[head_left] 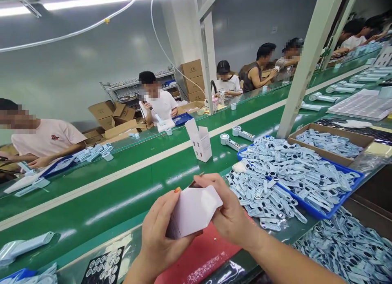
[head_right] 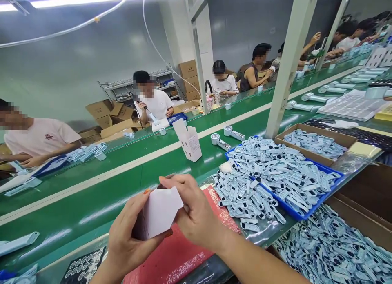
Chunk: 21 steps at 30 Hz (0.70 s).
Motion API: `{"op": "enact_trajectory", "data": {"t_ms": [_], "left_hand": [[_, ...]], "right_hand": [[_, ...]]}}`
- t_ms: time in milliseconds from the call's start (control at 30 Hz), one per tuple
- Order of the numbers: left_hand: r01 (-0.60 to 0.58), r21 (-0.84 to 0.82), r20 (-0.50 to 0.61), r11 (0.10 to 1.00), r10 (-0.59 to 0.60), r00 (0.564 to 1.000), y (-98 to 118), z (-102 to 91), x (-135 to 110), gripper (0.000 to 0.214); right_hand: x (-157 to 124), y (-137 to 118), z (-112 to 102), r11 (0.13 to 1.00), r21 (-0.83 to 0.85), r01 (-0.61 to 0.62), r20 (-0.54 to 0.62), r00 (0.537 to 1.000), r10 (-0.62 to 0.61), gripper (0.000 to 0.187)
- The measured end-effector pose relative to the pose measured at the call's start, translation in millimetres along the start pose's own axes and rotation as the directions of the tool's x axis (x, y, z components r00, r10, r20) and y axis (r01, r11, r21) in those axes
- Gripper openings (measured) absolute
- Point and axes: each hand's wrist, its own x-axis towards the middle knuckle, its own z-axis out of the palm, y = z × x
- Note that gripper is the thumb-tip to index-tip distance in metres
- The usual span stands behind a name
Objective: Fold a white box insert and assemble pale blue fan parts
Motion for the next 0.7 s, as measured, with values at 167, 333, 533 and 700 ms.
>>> {"op": "enact_trajectory", "data": {"t_ms": [167,333,533,700], "left_hand": [[-0.041,-0.161,-0.014,0.986,0.04,0.999,-1.2,5.3,5.3,0.087],[-0.075,-0.237,0.031,0.969,0.085,0.996,-1.8,16.7,2.4,0.083],[-0.072,-0.276,0.028,0.958,0.083,0.996,-2.4,18.0,-5.3,0.079],[-0.122,-0.268,-0.036,0.956,0.116,0.993,-0.3,13.7,1.5,0.079]], "right_hand": [[1.2,-1.9,2.0,0.997,0.071,-0.023,-0.03,0.999,0.025,0.037],[-6.6,0.5,6.5,0.986,0.149,-0.069,-0.126,0.988,0.088,0.006],[-11.6,-10.7,4.6,1.0,-0.02,-0.008,-0.04,0.999,0.007,0.014],[-10.3,-15.9,8.4,0.999,-0.004,-0.046,-0.034,0.998,0.046,0.012]]}}
